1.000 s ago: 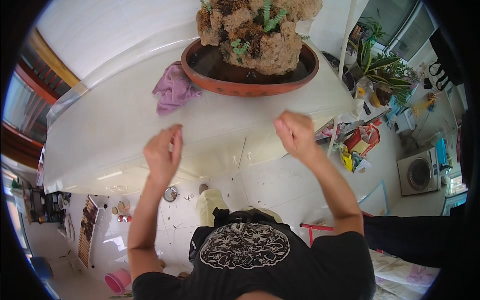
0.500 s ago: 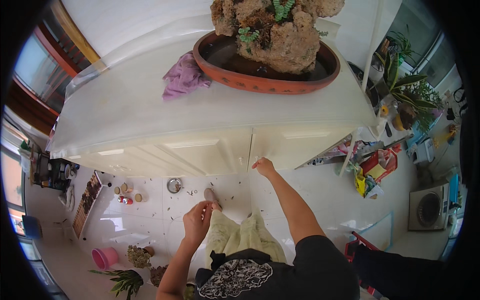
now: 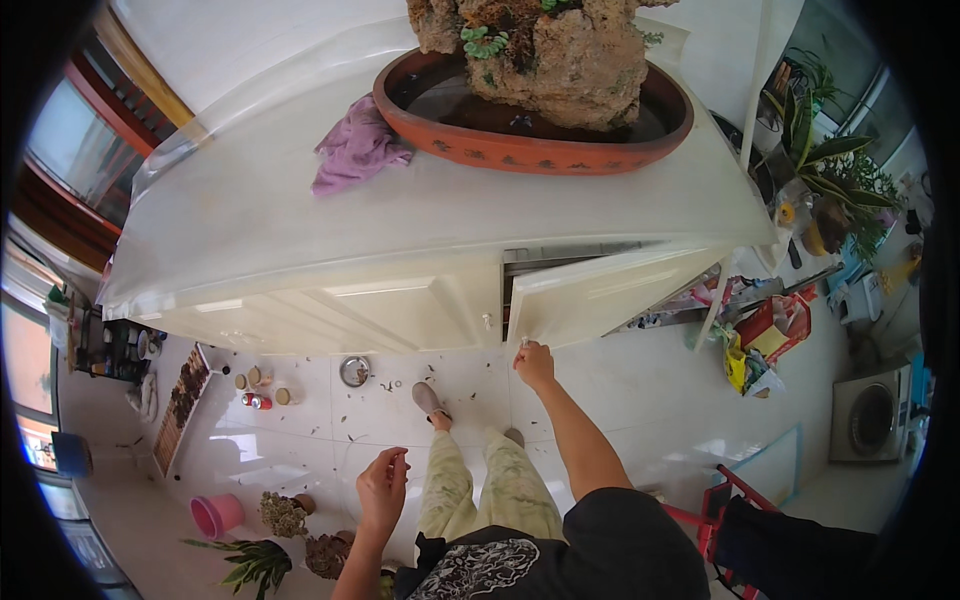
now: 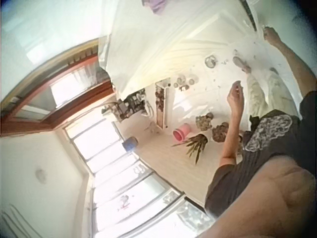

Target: The person moves a large potted plant aside on a white surface, then wipes the surface with a purple cloth. They smooth a plastic sheet over the surface and continue wiping around the plant before moving the plant back into position.

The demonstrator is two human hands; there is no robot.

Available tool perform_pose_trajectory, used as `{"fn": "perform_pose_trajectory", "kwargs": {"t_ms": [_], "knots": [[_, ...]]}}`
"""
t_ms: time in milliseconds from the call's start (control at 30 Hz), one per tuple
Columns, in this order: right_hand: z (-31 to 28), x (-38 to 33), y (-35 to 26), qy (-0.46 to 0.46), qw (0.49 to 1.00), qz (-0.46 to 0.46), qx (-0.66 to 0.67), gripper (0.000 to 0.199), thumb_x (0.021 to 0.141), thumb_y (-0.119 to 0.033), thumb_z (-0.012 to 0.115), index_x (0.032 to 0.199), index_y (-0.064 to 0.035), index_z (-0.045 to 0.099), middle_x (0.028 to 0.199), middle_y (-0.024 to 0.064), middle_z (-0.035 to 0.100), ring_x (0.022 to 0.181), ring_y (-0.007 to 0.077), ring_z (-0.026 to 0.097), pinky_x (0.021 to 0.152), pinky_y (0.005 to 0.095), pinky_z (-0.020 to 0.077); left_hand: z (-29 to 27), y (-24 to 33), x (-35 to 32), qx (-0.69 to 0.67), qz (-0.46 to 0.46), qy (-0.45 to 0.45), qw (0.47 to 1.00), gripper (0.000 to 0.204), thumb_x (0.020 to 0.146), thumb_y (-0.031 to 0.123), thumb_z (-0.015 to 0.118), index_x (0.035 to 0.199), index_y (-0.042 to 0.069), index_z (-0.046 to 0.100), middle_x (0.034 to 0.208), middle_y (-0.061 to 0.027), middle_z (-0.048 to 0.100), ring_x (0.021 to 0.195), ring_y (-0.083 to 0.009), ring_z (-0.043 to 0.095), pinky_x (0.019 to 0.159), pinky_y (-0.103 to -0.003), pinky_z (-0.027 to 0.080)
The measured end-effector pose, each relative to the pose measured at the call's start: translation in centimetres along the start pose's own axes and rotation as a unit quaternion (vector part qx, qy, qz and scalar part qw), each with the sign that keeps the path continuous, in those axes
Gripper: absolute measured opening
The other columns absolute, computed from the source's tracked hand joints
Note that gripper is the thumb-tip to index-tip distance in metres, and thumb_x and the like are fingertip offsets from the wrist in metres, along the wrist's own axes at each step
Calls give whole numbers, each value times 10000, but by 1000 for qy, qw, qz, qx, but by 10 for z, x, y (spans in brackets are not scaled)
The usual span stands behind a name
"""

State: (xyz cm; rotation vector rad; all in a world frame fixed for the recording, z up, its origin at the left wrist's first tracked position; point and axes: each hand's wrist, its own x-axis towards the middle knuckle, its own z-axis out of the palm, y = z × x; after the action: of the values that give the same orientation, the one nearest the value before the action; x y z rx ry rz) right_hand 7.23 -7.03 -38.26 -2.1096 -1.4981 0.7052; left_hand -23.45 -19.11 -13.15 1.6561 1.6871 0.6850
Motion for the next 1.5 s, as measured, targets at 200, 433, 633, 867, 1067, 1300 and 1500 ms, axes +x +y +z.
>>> {"fn": "perform_pose_trajectory", "kwargs": {"t_ms": [200, 433, 633, 867, 1067, 1300, 1500], "knots": [[-14, -76, 42, -36, 998, -60, -9, 45, 699, -123, 665, 654, -121, 670, 1093, 132, 638, 993, 348, 570, 809, 445, 510, 11, 20, 6, -19, 26, -21, 999, 131, 935, 60, 554, 996, 1, 654, 719, -78, 672, 573, -121, 643, 509, -241, 504], [-27, -74, 19, -60, 996, -60, 38, 131, 716, -40, 600, 723, -136, 688, 1359, 241, 487, 1219, 391, 470, 990, 443, 436, 8, 38, 21, -1, 48, -22, 999, 101, 924, 65, 583, 962, 16, 663, 689, -81, 666, 554, -129, 643, 497, -249, 485], [-44, -90, 23, -66, 993, -74, 69, 132, 745, -12, 578, 745, -107, 670, 1336, 225, 510, 1202, 388, 481, 998, 446, 422, 4, 45, 26, -7, 55, -18, 998, 99, 924, 75, 590, 964, 22, 663, 683, -84, 665, 556, -139, 647, 499, -256, 484], [-111, -126, -22, -143, 985, -64, 75, 226, 798, 13, 536, 982, -91, 618, 1211, 154, 592, 1052, 317, 584, 848, 406, 500, -3, 57, 42, -25, 62, -16, 998, 121, 921, 83, 591, 1022, 47, 647, 728, -96, 675, 581, -154, 658, 513, -265, 508], [-179, -115, -140, -31, 968, -222, 114, 256, 865, 38, 512, 1074, -75, 608, 1196, 125, 609, 895, 296, 655, 737, 371, 524, -29, 84, 85, -41, 128, 4, 991, 126, 922, 64, 581, 1033, 50, 638, 691, -82, 656, 588, -170, 659, 521, -263, 510], [-252, -24, -340, 111, 884, -435, 128, 388, 780, 124, 545, 1128, -42, 592, 1218, 165, 563, 1024, 331, 599, 807, 379, 521, -98, 116, 155, -88, 169, 75, 979, 126, 919, 37, 583, 1028, 34, 647, 678, -84, 651, 615, -146, 668, 550, -255, 511], [-196, 154, -424, 151, 931, -310, -118, 416, 852, -146, 623, 1257, -86, 545, 1380, 222, 401, 1258, 453, 389, 977, 550, 391, -163, 108, 231, -78, 226, 201, 950, 133, 878, 4, 614, 1000, 20, 663, 749, -98, 675, 672, -183, 658, 619, -291, 504]]}}
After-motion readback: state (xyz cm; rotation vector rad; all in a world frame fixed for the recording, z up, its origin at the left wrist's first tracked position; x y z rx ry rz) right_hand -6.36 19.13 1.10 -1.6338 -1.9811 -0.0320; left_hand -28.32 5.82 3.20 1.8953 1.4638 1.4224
